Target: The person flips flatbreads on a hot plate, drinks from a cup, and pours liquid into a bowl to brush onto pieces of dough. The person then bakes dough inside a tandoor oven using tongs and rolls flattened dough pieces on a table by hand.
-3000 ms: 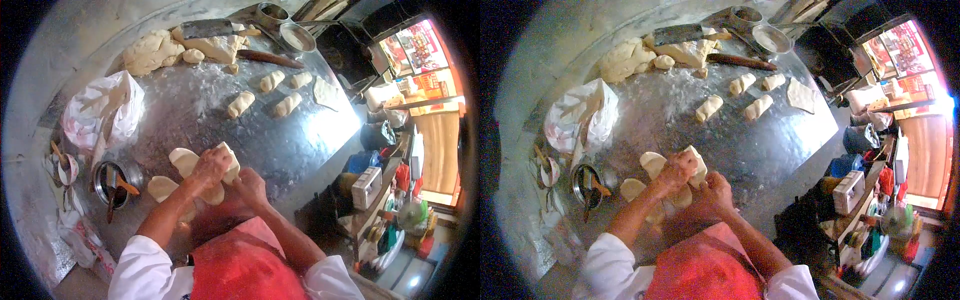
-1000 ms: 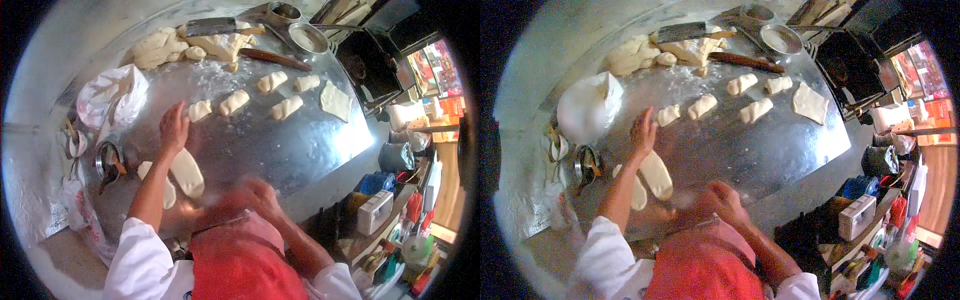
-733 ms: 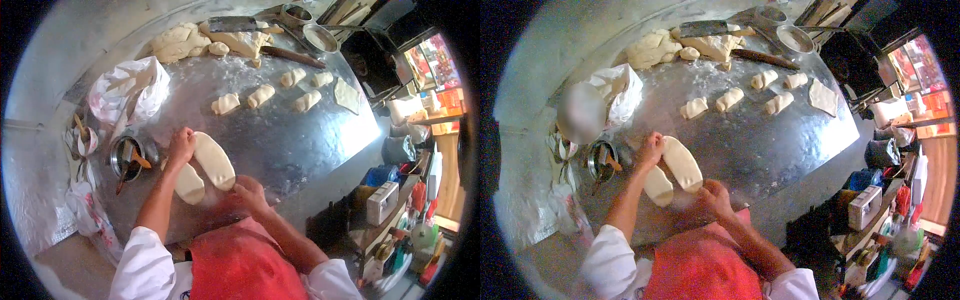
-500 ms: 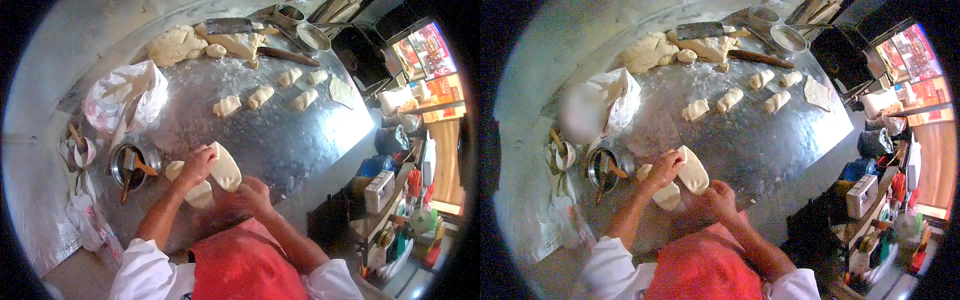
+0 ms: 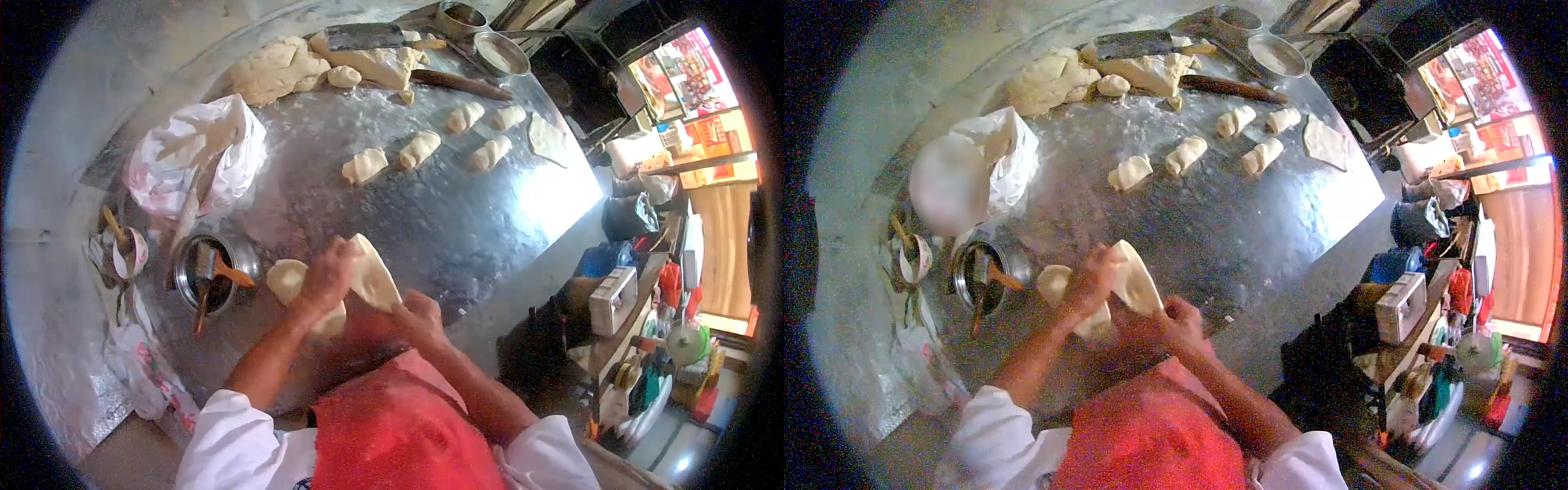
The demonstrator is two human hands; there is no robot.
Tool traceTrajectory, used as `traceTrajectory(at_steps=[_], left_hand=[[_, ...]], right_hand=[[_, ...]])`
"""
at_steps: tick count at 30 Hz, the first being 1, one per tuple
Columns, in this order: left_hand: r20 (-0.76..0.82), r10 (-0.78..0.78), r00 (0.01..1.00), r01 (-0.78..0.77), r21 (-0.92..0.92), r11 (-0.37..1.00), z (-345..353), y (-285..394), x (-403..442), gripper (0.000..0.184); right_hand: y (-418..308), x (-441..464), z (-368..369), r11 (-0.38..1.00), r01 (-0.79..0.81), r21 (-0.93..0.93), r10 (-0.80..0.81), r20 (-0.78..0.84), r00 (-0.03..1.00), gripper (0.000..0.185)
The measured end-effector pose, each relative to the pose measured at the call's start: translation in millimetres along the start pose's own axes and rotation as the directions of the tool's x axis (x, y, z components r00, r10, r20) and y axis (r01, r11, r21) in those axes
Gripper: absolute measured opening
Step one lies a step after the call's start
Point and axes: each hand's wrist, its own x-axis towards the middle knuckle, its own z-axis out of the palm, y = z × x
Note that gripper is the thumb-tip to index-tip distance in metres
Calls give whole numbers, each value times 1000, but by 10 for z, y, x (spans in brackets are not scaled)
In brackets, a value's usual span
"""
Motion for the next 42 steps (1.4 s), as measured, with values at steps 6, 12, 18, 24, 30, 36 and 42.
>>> traceTrajectory(at_steps=[6,12,18,24,30,36,42], left_hand=[[202,103,974,-111,29,993,248,282,-176,29],[41,-311,950,301,154,941,98,619,-49,64],[268,-251,930,223,128,966,196,1002,-293,70],[196,-368,909,381,-29,924,323,1111,-39,54],[-410,-481,775,564,105,819,-148,783,725,60],[-191,-601,776,629,296,719,253,-237,779,71],[-251,-674,695,711,384,590,338,-268,987,50]], right_hand=[[330,19,-79,950,-82,301,73,40,997,22],[448,24,-143,970,-40,238,30,45,999,22],[187,-1,-357,979,-106,174,71,194,978,22],[47,188,-615,920,-21,391,-129,354,926,30],[-667,497,-1234,923,17,385,-216,479,851,39],[-399,852,-1786,967,-35,252,-82,441,894,38],[-217,863,-1818,995,42,94,-80,439,895,30]])
